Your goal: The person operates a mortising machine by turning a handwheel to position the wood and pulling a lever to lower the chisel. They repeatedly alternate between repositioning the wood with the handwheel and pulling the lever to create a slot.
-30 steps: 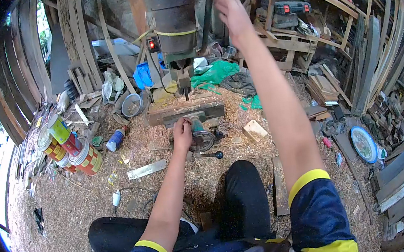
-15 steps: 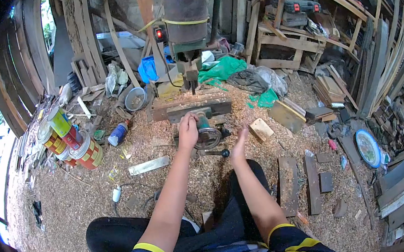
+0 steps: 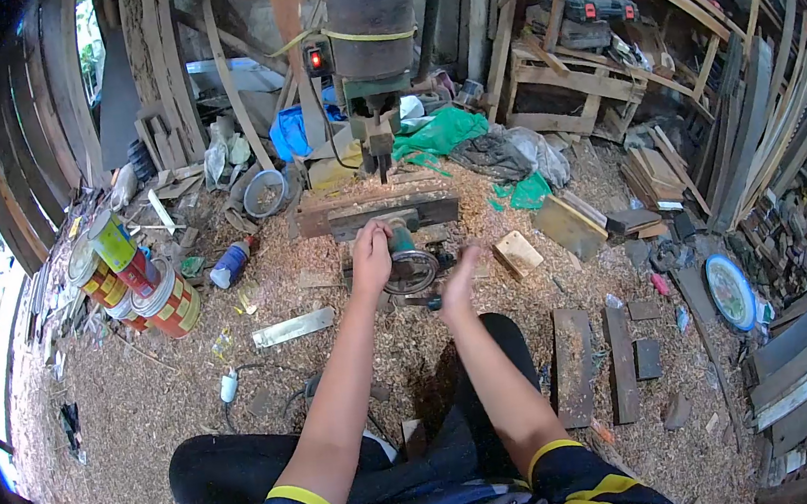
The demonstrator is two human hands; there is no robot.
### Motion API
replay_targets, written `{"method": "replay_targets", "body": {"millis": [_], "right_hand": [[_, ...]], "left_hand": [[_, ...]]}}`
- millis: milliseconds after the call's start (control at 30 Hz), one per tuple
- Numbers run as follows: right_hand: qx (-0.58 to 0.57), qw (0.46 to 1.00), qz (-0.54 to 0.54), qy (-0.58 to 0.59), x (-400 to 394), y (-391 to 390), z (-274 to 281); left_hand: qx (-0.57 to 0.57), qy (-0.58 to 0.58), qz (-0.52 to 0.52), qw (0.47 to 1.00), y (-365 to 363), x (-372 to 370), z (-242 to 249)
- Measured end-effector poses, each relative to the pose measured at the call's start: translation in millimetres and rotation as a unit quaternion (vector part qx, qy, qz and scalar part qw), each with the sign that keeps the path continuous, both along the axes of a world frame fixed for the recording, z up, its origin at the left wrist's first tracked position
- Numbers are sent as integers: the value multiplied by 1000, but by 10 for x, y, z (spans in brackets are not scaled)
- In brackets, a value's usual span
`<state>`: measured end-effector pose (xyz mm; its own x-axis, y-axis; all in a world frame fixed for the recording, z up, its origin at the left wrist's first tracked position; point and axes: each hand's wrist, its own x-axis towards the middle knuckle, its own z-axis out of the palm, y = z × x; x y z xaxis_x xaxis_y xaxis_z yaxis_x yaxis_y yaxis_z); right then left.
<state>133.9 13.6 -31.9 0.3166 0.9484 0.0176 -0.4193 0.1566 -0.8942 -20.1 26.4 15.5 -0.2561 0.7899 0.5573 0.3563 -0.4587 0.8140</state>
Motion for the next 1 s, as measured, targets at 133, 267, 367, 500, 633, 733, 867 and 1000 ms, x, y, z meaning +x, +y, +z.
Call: {"method": "replay_targets", "body": {"millis": [133, 267, 367, 500, 633, 733, 867, 1000], "right_hand": [[55, 996, -4, -77, -244, 40, -65], [21, 998, 65, 0, -82, -65, 17], [8, 999, 25, -41, 130, -57, 116], [31, 992, 62, -106, 569, 407, 610], [240, 945, 104, -198, 668, 767, 1979], [315, 925, 110, -182, 547, 1034, 2997], [361, 916, -4, -176, 300, 1425, 4240], [369, 868, -208, -259, 33, 1635, 5228]], "left_hand": [[14, -7, -3, 1000, 11, -23, -34], [8, -10, -6, 1000, 32, -37, -97], [7, -5, -12, 1000, 12, -50, -58], [21, -15, -23, 999, 7, -29, -65], [-6, 8, -14, 1000, 11, -44, -82], [-26, -5, 10, 1000, 10, -13, -96], [1, -29, -19, 999, 16, -12, -77], [-43, -17, -39, 998, -55, -29, -26]]}}
